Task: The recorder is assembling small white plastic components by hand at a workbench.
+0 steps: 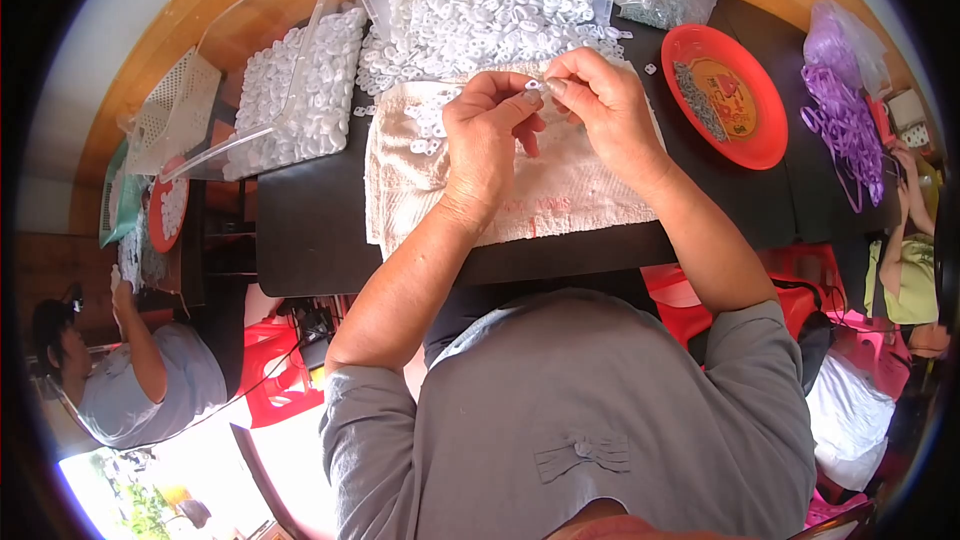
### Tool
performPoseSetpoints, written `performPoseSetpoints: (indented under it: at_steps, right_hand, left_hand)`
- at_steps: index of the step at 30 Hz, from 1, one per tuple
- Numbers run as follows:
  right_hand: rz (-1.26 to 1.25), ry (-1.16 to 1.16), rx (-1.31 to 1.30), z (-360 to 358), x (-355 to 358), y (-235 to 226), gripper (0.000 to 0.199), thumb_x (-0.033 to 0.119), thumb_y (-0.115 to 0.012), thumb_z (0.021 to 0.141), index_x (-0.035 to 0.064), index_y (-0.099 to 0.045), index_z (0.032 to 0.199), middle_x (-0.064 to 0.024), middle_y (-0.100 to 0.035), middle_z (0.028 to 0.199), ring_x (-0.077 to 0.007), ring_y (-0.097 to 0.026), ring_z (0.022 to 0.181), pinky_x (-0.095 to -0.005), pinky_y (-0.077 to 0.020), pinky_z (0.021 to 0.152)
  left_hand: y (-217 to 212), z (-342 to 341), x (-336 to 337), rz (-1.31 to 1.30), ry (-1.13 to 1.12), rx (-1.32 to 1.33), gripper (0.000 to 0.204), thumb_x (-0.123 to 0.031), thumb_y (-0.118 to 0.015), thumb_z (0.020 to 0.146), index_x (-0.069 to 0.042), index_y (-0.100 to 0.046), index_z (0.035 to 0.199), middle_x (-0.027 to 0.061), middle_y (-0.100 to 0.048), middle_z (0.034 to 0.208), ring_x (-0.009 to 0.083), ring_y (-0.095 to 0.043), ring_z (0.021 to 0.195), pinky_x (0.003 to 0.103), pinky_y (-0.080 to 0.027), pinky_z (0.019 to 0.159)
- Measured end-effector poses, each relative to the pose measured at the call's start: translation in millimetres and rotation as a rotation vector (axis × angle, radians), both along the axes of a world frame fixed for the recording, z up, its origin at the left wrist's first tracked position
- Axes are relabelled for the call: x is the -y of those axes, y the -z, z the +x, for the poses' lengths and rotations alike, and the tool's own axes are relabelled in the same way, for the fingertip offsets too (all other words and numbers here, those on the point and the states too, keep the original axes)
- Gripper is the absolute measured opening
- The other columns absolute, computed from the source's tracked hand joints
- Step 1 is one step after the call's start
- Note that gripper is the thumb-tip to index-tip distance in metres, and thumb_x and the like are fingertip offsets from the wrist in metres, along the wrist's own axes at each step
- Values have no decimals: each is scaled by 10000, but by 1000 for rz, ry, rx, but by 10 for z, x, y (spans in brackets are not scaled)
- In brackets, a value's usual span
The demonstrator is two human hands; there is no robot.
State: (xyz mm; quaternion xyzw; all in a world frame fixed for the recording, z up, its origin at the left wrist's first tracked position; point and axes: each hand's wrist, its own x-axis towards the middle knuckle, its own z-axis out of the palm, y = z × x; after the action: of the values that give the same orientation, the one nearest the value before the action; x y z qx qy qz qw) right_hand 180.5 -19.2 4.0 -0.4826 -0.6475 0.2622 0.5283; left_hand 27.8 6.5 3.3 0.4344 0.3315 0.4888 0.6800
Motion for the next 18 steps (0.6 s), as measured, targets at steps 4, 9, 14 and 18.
performPoseSetpoints:
  at_steps: [4,9,14,18]
  right_hand:
    - [4,16,-15,-10,3,4,40,37,-557,916,10,-576,940,-1,-599,803,-61,-543,693,-207,-450,597]
    - [66,18,51,-14,-6,11,33,11,-568,902,8,-575,934,-2,-595,789,-58,-528,679,-210,-440,589]
    - [180,53,150,-22,-21,65,79,-44,-582,866,2,-565,927,-16,-588,764,-71,-525,667,-224,-432,586]
    - [193,58,169,-45,-20,70,98,-67,-571,852,2,-559,920,-23,-582,750,-90,-533,657,-235,-437,587]
  left_hand:
    - [-4,10,6,7,-15,-21,77,2,-593,858,43,-590,923,80,-615,796,119,-581,613,239,-454,470]
    - [-8,12,17,23,-27,-37,70,-1,-594,860,40,-596,916,74,-614,787,110,-573,606,237,-452,463]
    - [-16,25,38,20,-46,-79,62,1,-595,854,38,-601,904,61,-607,763,97,-560,591,229,-440,448]
    - [-2,13,44,38,-70,-114,50,3,-598,848,29,-603,890,48,-599,737,82,-539,567,220,-420,425]
